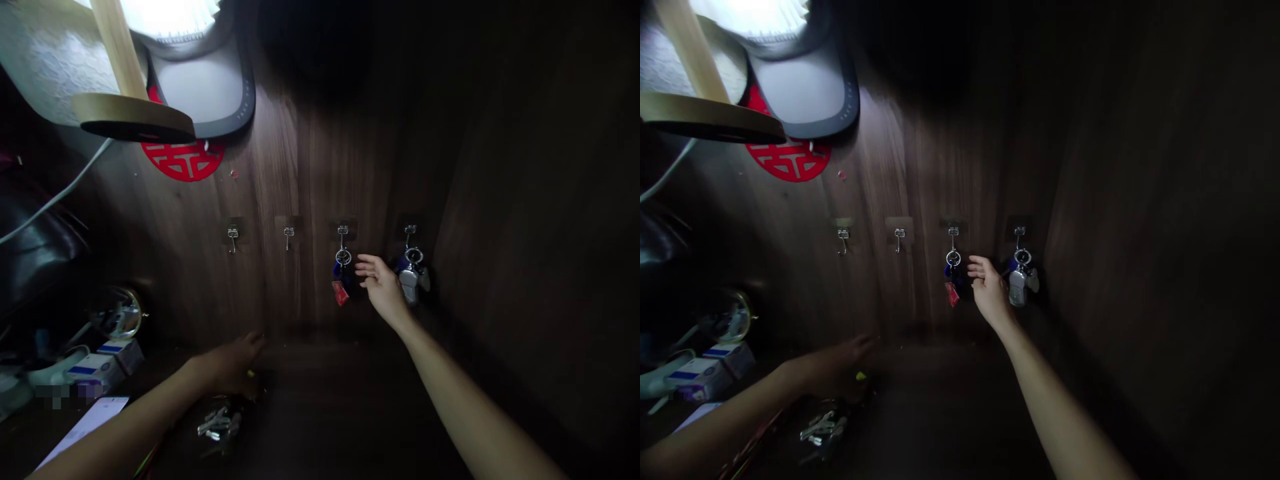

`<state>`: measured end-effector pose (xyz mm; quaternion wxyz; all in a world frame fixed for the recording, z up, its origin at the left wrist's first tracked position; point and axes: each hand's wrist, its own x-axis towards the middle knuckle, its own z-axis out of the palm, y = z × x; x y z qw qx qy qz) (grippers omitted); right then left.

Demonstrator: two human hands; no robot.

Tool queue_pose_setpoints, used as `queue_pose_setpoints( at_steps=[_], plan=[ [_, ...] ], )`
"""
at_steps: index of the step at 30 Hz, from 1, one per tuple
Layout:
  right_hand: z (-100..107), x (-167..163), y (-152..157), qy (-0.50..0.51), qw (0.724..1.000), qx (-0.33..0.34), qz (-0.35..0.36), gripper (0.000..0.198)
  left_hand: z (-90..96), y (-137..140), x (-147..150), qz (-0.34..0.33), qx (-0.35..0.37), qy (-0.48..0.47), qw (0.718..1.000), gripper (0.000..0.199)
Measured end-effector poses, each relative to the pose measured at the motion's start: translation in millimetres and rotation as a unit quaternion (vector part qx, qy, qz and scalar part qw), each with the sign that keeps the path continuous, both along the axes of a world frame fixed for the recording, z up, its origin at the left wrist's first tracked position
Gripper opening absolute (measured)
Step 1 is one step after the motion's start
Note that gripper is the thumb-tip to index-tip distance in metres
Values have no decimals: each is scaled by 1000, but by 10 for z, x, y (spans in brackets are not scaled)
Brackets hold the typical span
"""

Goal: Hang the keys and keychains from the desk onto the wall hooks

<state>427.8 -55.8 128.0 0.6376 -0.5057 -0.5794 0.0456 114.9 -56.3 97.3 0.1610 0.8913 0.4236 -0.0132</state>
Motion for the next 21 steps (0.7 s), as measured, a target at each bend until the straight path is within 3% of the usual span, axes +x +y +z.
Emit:
queue_pose_setpoints(
  at_steps=[3, 7, 12, 17, 21],
  plan=[
    [27, -74, 59, 45, 998, -20, 35, 42, 413, 107, 565, -13, 20, -226, 974, 64],
    [91, -182, 94, 59, 995, -55, 51, 38, 659, 201, 1340, 7, -15, -461, 887, 47],
    [158, -193, -26, -65, 997, -38, 21, 40, 676, 236, 1838, 73, -106, -542, 831, 45],
    [335, -42, -206, -174, 982, -21, -71, 39, 660, 312, 1923, 13, -157, -618, 770, 19],
    [547, 4, -218, -270, 954, 14, -128, 53, 621, 323, 1914, 29, -239, -621, 746, 17]
  ],
)
